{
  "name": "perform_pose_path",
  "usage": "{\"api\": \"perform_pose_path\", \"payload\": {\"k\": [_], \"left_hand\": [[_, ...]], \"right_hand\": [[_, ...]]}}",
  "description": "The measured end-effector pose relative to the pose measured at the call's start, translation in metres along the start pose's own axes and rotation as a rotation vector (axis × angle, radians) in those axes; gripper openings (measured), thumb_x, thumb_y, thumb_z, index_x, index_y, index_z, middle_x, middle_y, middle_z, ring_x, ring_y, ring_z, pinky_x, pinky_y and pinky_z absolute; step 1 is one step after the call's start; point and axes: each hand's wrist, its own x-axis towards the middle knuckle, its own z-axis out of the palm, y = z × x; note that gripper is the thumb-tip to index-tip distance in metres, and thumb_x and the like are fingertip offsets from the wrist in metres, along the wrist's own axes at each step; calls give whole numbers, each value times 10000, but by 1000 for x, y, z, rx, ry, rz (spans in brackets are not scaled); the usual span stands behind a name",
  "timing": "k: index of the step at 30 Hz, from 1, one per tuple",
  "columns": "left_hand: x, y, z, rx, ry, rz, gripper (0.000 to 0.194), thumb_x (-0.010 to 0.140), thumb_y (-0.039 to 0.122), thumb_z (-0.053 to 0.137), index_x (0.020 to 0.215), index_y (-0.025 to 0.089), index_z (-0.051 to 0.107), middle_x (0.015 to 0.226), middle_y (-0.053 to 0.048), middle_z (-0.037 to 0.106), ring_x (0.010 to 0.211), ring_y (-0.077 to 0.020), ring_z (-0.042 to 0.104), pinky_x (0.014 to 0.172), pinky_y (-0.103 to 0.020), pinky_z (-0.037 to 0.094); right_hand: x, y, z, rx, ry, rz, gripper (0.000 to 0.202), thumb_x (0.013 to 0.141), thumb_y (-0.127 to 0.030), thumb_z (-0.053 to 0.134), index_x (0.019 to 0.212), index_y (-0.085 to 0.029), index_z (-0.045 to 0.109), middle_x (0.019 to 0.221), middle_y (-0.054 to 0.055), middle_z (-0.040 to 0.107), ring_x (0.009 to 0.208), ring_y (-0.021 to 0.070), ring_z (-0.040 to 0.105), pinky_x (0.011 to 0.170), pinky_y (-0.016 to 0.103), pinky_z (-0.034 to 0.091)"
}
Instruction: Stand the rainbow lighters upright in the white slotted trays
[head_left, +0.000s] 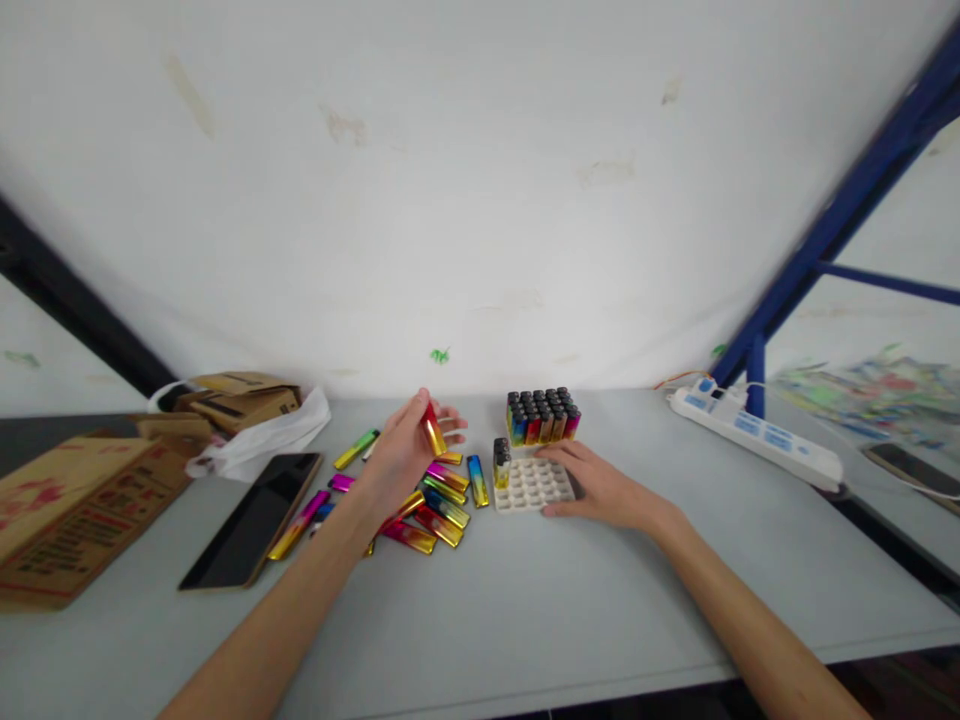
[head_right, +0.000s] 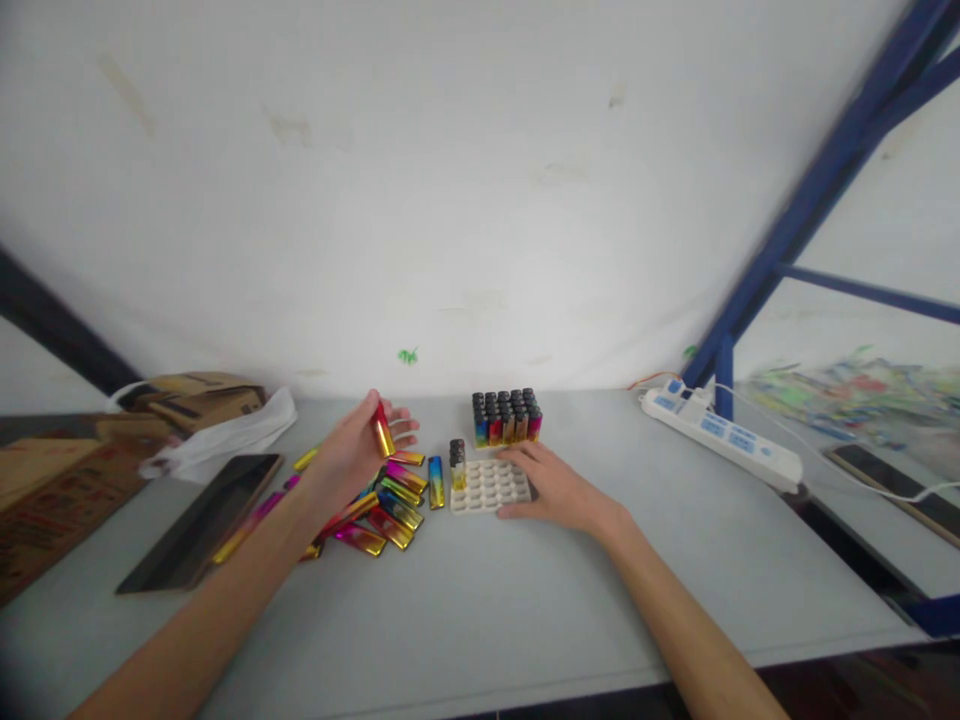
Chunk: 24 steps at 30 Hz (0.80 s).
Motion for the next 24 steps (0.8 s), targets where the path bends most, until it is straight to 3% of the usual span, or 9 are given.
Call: {"api": "perform_pose_path", "payload": {"k": [3,6,9,16,24], "left_hand": [[-9,-9,8,-4,-138,-78,327,891,513,664,880,202,564,592,68,490,478,-88,466,469,-198,428],[-14,-16,12,18,-165,-176,418,909,582,582,784,185,538,534,95,305,414,-54,256,387,-145,232],[-16,-19,14,52,-174,-231,484,878,583,551,634,178,450,534,85,257,428,-50,209,397,-152,203],[-20,-20,20,178,-27,-143,425,860,457,515,551,193,387,488,89,194,408,-52,128,391,-175,125],[-23,-21,19,128,-123,-155,399,840,463,518,577,207,362,503,95,162,411,-58,117,379,-162,137]], "right_hand": [[0,0,0,-1,0,2,766,826,-569,752,1446,-210,481,1387,155,528,1297,328,499,1135,499,410],[0,-1,0,-2,-1,-1,759,827,-567,752,1440,-207,483,1374,152,534,1287,321,504,1128,494,417],[0,-3,-1,-2,0,3,742,831,-557,751,1430,-204,491,1360,149,541,1272,316,512,1121,490,425],[0,-4,-2,10,-2,1,739,829,-557,752,1428,-208,498,1362,151,543,1270,323,511,1116,498,426],[0,-2,-1,7,9,-10,740,830,-569,747,1437,-230,495,1373,141,548,1283,326,509,1122,504,425]]}}
